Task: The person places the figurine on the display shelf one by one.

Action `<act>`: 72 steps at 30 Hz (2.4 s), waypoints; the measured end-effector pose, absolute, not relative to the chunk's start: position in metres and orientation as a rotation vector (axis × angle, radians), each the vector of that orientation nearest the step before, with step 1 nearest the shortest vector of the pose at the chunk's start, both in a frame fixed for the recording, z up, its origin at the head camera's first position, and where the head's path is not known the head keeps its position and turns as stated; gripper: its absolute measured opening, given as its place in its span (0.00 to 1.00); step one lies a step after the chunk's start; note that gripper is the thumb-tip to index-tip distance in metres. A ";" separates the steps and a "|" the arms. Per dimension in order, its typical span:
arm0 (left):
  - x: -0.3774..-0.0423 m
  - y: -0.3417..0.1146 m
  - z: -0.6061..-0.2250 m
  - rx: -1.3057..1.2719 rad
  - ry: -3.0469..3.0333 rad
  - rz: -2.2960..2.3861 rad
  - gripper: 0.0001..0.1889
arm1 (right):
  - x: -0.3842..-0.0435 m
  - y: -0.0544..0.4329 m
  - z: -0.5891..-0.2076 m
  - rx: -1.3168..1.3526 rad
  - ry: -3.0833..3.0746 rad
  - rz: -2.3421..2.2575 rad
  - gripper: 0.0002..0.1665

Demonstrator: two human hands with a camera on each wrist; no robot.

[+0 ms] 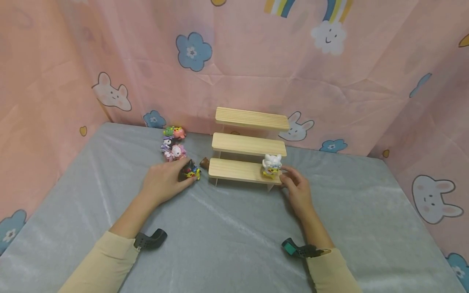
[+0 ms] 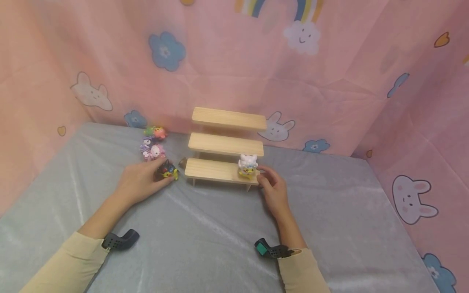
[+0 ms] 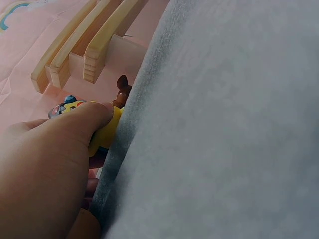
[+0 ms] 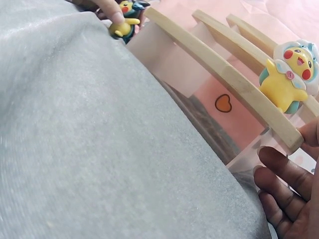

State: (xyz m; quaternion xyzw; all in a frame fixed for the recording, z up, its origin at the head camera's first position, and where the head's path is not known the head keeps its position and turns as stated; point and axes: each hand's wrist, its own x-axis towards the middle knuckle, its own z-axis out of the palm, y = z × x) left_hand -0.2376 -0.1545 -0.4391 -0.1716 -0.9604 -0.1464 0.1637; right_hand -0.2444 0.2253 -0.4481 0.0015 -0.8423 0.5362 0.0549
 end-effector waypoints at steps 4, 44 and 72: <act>-0.237 -0.154 -0.438 -0.492 -2.730 -0.419 0.21 | -0.244 0.224 -0.447 -0.001 -2.559 1.632 0.19; -0.235 -0.155 -0.436 -0.418 -2.657 -0.645 0.31 | -0.244 0.225 -0.447 0.052 -2.466 1.699 0.17; -0.235 -0.154 -0.436 -0.538 -2.629 -0.605 0.24 | -0.243 0.224 -0.447 0.031 -2.478 1.666 0.17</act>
